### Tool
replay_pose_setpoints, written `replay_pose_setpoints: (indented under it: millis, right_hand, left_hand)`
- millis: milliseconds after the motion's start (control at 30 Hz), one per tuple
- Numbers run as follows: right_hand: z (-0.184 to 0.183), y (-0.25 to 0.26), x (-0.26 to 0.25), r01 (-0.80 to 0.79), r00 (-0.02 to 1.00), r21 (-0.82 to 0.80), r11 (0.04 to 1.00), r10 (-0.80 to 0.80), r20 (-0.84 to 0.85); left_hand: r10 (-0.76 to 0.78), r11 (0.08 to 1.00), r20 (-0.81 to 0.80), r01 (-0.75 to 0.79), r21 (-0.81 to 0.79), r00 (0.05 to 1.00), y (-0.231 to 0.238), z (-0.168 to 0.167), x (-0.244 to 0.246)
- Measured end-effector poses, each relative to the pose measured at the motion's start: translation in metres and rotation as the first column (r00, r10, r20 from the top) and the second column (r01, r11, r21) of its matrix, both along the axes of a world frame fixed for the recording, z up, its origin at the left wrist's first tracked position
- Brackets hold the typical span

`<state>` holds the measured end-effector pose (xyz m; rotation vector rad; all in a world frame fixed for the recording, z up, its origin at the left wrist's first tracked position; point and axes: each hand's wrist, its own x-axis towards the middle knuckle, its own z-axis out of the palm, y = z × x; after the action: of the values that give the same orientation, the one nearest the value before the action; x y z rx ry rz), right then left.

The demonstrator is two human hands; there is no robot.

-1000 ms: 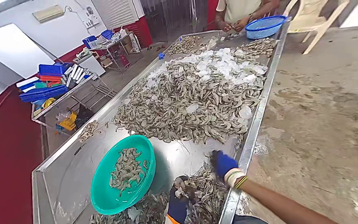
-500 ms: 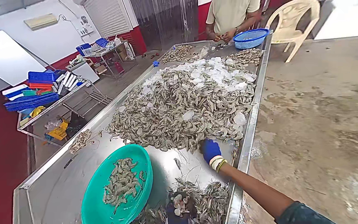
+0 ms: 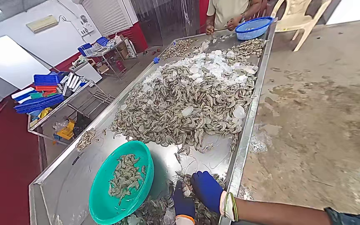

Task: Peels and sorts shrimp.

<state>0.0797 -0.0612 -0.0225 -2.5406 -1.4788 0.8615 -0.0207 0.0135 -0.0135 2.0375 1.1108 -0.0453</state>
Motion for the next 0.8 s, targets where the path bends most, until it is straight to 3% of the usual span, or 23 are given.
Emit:
replay_pose_setpoints:
  millis: [167,267,433,533,633,700,800]
  right_hand:
    - [-0.004,-0.013,0.025,-0.055,0.996,0.002,0.998,0.055,0.068]
    - [0.002,-0.03,0.075,-0.001,1.0,-0.122,0.993,0.0,-0.006]
    - [-0.008,-0.016,0.138,0.298,0.952,0.016,0.954,-0.298,0.071]
    - [-0.033,0.002,0.116,0.472,0.881,-0.02,0.881,-0.472,0.016]
    - [-0.034,-0.002,0.063,0.268,0.958,-0.145,0.952,-0.28,-0.069]
    - [-0.015,-0.003,0.033,0.149,0.974,-0.165,0.975,-0.173,-0.146]
    - [0.016,0.002,0.012,0.147,0.972,-0.118,0.982,-0.166,-0.165]
  left_hand:
    - [-0.099,0.987,0.003,0.098,-0.129,0.995,0.006,0.007,-0.005]
    - [-0.084,0.986,0.097,0.097,-0.138,0.992,0.018,0.006,-0.017]
    - [-0.075,0.981,0.188,0.106,-0.162,0.979,0.014,0.01,-0.012]
    - [-0.019,0.994,0.24,0.044,-0.1,0.971,0.01,-0.007,-0.008]
    - [0.002,1.0,0.268,-0.007,0.018,0.963,0.004,-0.017,-0.006]
    - [0.039,0.998,0.329,-0.051,0.03,0.944,-0.002,-0.021,-0.001]
    - [0.071,0.995,0.33,-0.089,0.04,0.941,-0.007,-0.014,0.005]
